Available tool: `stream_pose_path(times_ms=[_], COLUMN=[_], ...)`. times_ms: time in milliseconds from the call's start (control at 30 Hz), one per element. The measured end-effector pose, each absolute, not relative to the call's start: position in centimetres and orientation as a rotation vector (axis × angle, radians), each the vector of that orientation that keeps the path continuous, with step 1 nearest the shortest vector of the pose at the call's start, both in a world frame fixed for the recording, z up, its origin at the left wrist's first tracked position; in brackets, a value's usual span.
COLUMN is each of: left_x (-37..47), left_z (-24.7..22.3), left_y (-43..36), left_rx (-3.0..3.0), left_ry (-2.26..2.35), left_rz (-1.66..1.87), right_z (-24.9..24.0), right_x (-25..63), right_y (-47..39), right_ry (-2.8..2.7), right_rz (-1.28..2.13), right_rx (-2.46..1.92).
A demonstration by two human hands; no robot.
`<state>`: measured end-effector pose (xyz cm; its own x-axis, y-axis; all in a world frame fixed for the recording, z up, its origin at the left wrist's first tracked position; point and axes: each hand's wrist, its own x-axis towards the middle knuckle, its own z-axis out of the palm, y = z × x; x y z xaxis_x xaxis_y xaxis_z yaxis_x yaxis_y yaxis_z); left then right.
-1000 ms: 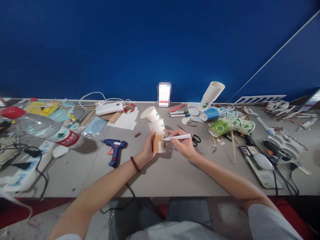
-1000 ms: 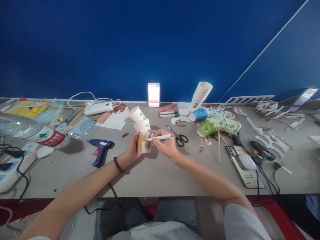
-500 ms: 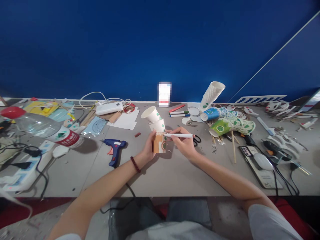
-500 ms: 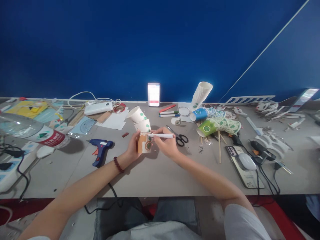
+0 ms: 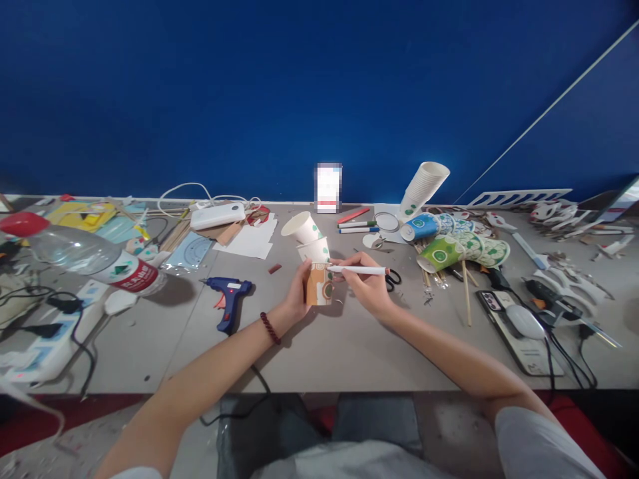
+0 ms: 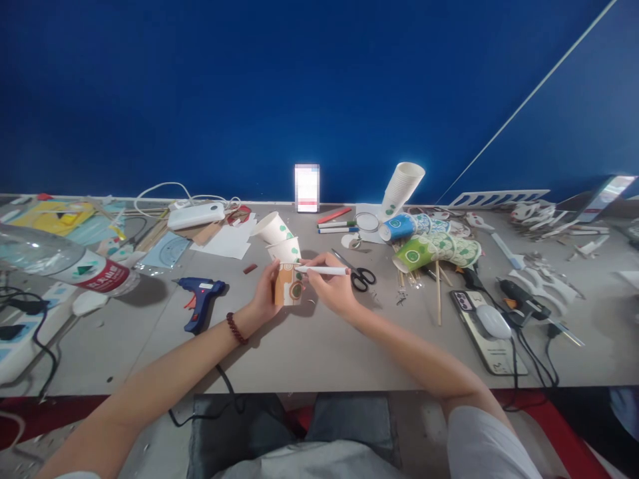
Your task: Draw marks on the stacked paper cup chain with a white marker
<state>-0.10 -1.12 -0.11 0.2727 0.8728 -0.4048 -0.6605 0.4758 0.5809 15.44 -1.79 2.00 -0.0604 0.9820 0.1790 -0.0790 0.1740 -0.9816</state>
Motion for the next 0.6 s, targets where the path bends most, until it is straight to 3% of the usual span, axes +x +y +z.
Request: stream_pose_path(times_ms=[600], left_x=[0.00], left_z=[-0.41], left_y=[-1.05], left_rx=[0.377], left_ry=[0.747], left_rz=[1.107], right_z=[2.67], right_x=[15.44], right_y=[-1.99], right_ry=[-1.368], right_rz=[1.134], right_rx=[-0.974])
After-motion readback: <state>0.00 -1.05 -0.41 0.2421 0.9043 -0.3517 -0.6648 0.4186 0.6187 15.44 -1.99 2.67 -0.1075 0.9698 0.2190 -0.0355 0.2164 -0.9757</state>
